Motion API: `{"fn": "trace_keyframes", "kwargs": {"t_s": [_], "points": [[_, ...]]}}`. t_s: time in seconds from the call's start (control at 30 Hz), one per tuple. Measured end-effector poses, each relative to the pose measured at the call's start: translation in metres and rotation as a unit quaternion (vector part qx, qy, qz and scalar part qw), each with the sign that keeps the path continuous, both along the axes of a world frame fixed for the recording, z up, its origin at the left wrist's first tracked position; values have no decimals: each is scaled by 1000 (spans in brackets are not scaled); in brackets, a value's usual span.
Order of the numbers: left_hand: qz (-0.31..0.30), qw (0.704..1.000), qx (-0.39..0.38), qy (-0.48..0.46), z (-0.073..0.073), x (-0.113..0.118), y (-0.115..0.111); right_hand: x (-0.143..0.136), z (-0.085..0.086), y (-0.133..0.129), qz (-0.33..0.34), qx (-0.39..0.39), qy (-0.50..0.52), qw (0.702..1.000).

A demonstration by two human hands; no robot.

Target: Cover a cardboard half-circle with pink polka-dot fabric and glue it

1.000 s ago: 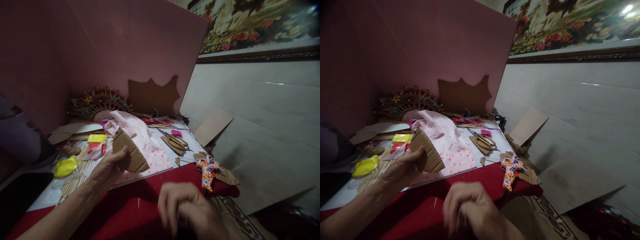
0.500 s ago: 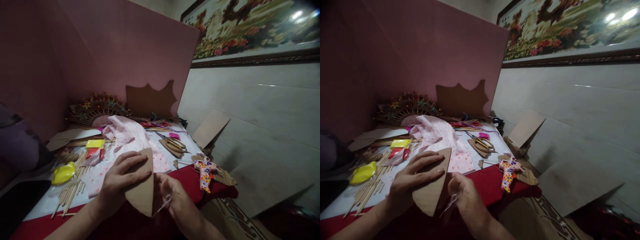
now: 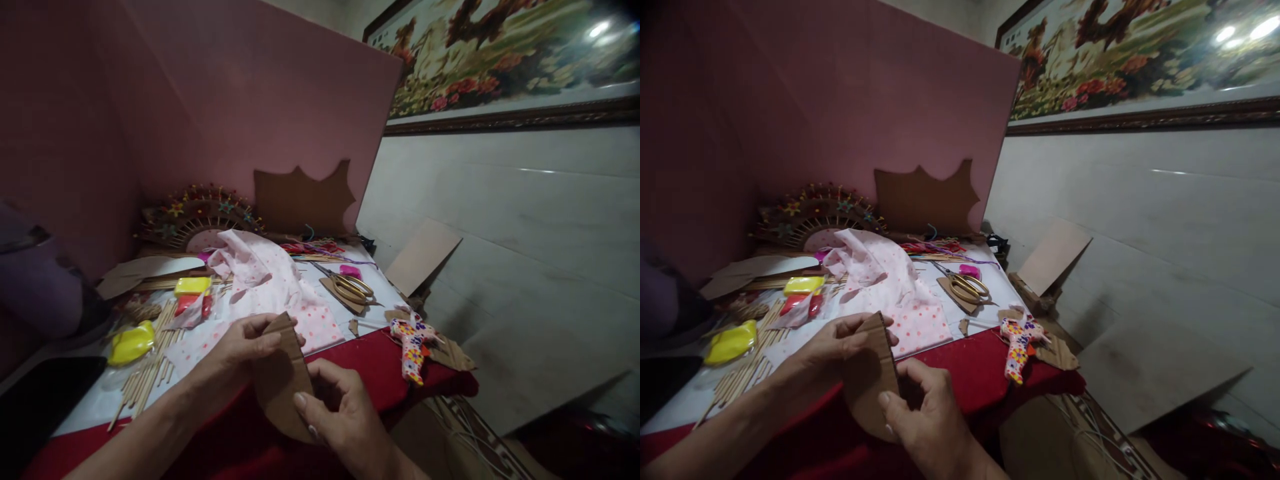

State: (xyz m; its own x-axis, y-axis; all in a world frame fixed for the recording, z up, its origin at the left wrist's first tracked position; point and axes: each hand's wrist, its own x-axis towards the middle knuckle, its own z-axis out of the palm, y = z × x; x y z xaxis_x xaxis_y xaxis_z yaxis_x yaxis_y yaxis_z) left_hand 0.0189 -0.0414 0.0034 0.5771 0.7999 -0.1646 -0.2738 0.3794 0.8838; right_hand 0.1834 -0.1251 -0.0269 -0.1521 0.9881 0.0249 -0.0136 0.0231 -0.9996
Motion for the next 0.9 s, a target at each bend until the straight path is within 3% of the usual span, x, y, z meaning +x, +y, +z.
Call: {"fn": "trace_keyframes", "kwargs": {"t_s": [0.13, 0.2, 0.3, 0.37, 0.5, 0.67, 0.73, 0.83, 0.9], "points": [[10, 1000, -13, 19, -1, 2, -1, 5, -1, -5, 29, 49, -75, 996], [21, 999, -23, 18, -1, 1, 0, 11, 3, -10, -20, 127, -124, 984], [37, 999, -35, 13, 1, 0, 2, 23, 9, -18, -107, 274, -180, 939], [47, 998, -35, 17, 1, 0, 2, 30, 10, -22, -71, 327, -203, 920], [66, 996, -36, 40, 3, 3, 2, 32, -1, -25, 61, 321, -297, 897], [107, 992, -22, 54, 3, 4, 5, 31, -3, -26, 68, 340, -399, 849], [126, 990, -13, 57, 2, 3, 6, 32, 5, -28, 47, 299, -362, 882], [143, 988, -9, 64, 1, 3, 9, 32, 17, -28, -5, 73, -196, 978], [147, 987, -8, 70, 1, 3, 10, 30, 18, -25, -12, -61, -76, 995]]}}
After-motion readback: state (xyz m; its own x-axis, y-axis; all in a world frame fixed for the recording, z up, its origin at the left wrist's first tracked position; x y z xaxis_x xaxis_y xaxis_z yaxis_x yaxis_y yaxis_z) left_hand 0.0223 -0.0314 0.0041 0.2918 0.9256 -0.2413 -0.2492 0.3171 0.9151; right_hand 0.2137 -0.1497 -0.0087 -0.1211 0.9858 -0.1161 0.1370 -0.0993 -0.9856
